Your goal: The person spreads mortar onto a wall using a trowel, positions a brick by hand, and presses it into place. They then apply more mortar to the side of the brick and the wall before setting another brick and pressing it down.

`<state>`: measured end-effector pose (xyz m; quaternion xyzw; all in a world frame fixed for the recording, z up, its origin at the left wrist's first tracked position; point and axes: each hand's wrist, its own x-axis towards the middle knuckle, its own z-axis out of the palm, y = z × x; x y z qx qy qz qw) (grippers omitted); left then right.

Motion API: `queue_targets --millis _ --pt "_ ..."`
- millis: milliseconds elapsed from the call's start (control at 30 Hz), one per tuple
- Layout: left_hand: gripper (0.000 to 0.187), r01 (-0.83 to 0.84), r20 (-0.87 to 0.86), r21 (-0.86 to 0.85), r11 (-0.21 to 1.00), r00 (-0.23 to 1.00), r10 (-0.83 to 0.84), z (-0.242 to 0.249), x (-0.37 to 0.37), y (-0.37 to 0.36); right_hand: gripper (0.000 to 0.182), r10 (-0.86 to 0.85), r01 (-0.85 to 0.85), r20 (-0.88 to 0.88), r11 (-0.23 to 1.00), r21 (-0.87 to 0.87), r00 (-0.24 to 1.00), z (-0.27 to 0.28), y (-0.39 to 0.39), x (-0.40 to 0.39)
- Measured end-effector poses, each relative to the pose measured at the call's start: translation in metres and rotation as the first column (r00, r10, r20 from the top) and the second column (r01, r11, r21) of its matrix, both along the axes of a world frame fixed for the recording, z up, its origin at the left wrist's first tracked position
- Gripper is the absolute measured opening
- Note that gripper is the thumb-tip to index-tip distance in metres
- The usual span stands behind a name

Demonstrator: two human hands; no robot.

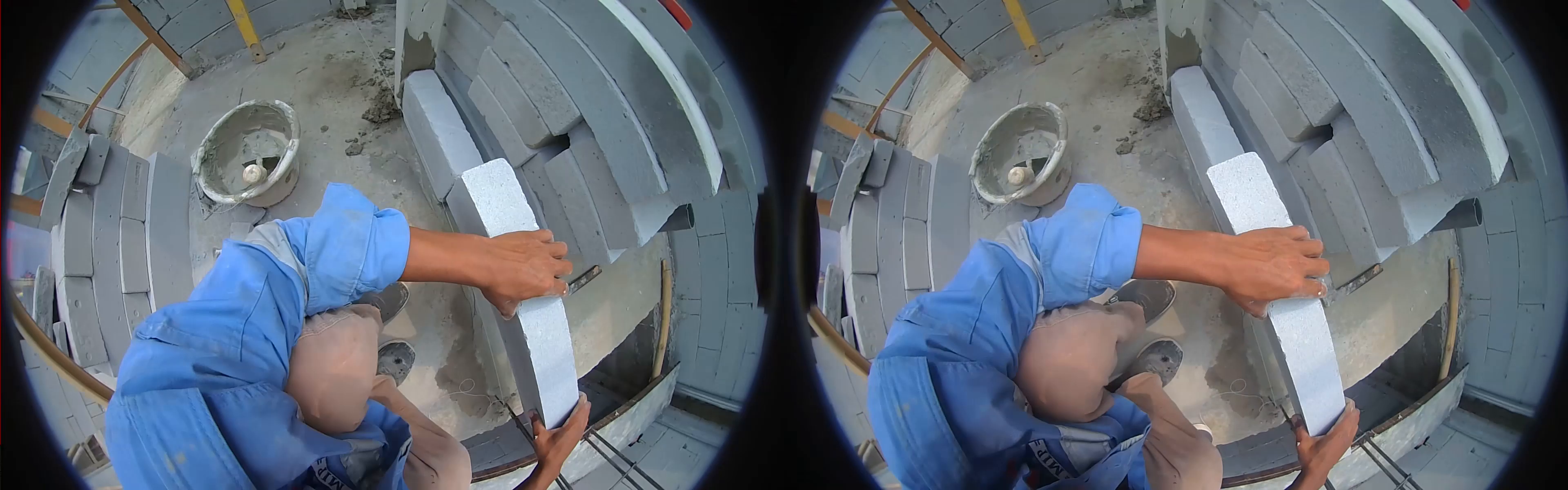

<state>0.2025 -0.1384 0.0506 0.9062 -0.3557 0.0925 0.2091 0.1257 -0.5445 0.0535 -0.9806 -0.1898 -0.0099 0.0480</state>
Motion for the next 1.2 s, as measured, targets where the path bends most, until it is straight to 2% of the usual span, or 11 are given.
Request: queue_targets --millis 33,100,267,367,467,600,733,800,967,1200 --pt "0.069 0.002 -0.011 -0.012 1.0 1.0 -0.002 -0.005 0.003 -0.001 0.102 -0.017 0.018 -0.054 1.0 0.023 0.998 -0.001 0.0 0.003" --pt "0.069 0.02 -0.061 -0.04 0.999 0.998 -0.022 -0.015 0.006 -0.006 0.101 0.048 -0.047 -0.039 0.999 0.023 0.998 -0.001 -0.009 0.004" --pt "0.072 0.072 -0.106 -0.12 0.99 0.991 -0.085 -0.045 0.023 -0.011 0.101 -0.025 0.022 -0.093 0.999 -0.029 0.995 -0.014 -0.01 0.009" --pt "0.074 0.097 -0.116 -0.087 0.992 0.987 -0.107 -0.058 0.036 -0.007 0.101 -0.043 0.041 -0.097 0.999 -0.019 0.994 -0.024 0.0 0.017" --pt "0.076 0.105 -0.22 -0.081 0.991 0.968 -0.12 -0.069 0.044 -0.002 0.098 -0.097 0.094 -0.112 0.995 -0.024 0.989 -0.035 0.014 0.025" --pt "0.081 0.067 -0.205 -0.068 0.995 0.975 -0.079 -0.089 0.052 0.004 0.094 -0.151 0.153 -0.266 0.988 -0.014 0.952 -0.039 0.038 0.041" --pt "0.08 0.084 -0.241 -0.042 0.996 0.966 -0.092 -0.1 0.055 0.011 0.094 -0.144 0.142 -0.278 0.99 -0.027 0.95 -0.059 0.041 0.044" --pt "0.081 0.09 -0.24 -0.028 0.996 0.966 -0.094 -0.106 0.057 0.013 0.092 -0.083 0.08 -0.214 0.997 -0.023 0.973 -0.07 0.04 0.043" --pt "0.082 0.081 -0.196 -0.007 0.997 0.977 -0.081 -0.125 0.058 0.012 0.092 -0.109 0.114 -0.268 0.994 0.002 0.957 -0.08 0.041 0.044" --pt "0.083 0.094 -0.199 -0.009 0.995 0.975 -0.094 -0.127 0.055 0.015 0.096 -0.131 0.136 -0.288 0.991 -0.003 0.949 -0.087 0.042 0.041"
